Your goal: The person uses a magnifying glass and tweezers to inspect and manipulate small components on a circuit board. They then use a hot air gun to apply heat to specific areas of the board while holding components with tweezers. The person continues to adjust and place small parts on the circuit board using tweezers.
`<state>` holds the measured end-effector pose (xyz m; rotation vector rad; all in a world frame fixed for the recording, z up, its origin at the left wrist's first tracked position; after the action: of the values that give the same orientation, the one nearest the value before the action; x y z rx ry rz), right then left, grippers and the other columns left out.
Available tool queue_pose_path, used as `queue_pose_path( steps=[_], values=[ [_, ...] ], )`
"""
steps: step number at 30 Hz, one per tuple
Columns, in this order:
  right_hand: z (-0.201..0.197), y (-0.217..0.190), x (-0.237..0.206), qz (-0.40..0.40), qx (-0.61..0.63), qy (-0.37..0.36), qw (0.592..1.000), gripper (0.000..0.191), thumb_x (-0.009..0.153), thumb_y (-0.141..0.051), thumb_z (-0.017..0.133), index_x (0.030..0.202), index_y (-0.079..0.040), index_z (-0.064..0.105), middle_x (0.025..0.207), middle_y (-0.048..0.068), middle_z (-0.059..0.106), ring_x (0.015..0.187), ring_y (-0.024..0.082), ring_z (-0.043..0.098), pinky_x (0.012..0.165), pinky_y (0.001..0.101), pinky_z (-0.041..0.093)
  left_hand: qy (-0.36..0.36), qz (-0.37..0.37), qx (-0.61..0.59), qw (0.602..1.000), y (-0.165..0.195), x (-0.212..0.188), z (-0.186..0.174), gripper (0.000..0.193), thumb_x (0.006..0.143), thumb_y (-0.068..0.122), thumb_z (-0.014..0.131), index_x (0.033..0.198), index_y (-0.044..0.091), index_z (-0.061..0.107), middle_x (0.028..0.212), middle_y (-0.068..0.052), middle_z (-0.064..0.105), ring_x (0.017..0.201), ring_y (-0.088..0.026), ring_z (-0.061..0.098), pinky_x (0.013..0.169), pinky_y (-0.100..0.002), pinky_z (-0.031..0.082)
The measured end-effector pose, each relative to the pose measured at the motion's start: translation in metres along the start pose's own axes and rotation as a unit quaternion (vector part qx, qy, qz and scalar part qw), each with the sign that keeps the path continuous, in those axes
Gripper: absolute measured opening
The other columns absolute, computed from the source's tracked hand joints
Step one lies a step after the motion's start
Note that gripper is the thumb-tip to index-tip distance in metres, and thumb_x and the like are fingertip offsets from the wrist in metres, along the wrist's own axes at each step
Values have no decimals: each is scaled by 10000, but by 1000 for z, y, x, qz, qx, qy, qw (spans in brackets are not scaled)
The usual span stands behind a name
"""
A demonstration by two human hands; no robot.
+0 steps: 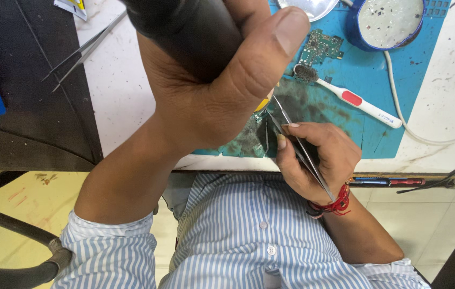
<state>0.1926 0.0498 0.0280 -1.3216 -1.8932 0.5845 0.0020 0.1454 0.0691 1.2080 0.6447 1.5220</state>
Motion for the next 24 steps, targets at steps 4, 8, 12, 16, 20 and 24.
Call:
queue_pose_path(
  steps=[4, 8, 12, 16, 20, 24],
  values=[
    [0, -1, 0, 0, -4, -2, 1000, 213, 885, -33, 803, 1056, -14, 679, 963, 118, 742, 779, 206, 728, 701, 274, 545, 2, 0, 2, 1000, 1, -1, 1, 267, 1134, -14, 717, 890, 10, 611, 783, -28, 606, 593, -102, 529, 568, -257, 426],
    [0, -1, 0, 0, -4, 1, 1000, 209, 878, -25, 804, 1046, -13, 681, 950, 116, 743, 810, 215, 724, 686, 274, 540, -2, 0, 9, 1000, 2, -1, 0, 266, 1130, -17, 714, 887, 11, 612, 781, -28, 607, 590, -99, 531, 565, -255, 426],
    [1, 0, 0, -2, 0, -2, 1000, 209, 879, -22, 801, 1049, -8, 680, 956, 122, 743, 785, 208, 725, 687, 274, 542, -1, -7, 1, 1000, 0, 0, -1, 272, 1125, -16, 716, 877, 14, 608, 767, -24, 606, 583, -97, 534, 558, -256, 429],
    [1, 0, 0, -5, 2, 1, 1000, 207, 875, -17, 799, 1045, -5, 681, 951, 124, 742, 812, 215, 725, 680, 272, 541, 0, 3, -7, 1000, 0, 0, 1, 292, 1128, -12, 715, 864, 21, 595, 766, -31, 599, 581, -102, 523, 558, -257, 419],
    [1, 0, 0, -6, -2, 5, 1000, 210, 863, -16, 801, 1036, -5, 683, 941, 125, 741, 795, 213, 719, 666, 270, 534, -1, 0, 6, 1000, 0, 0, 0, 278, 1129, -18, 716, 876, 19, 606, 761, -28, 597, 578, -99, 524, 556, -254, 420],
    [1, 0, 0, -5, -3, 4, 1000, 210, 864, -17, 799, 1038, -7, 682, 942, 122, 741, 795, 214, 717, 668, 273, 533, 1, -5, 0, 1000, -1, -1, 0, 267, 1124, -21, 718, 884, 21, 608, 759, -26, 600, 575, -99, 527, 553, -252, 425]
  ],
)
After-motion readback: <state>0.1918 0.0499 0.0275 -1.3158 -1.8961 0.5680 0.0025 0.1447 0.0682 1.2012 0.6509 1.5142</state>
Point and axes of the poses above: each hand's wrist, its own x-axis towards the middle knuckle, its own z-axis out of the palm, y = z × x, the point moved 5 cm from there along x, towards the middle knuckle
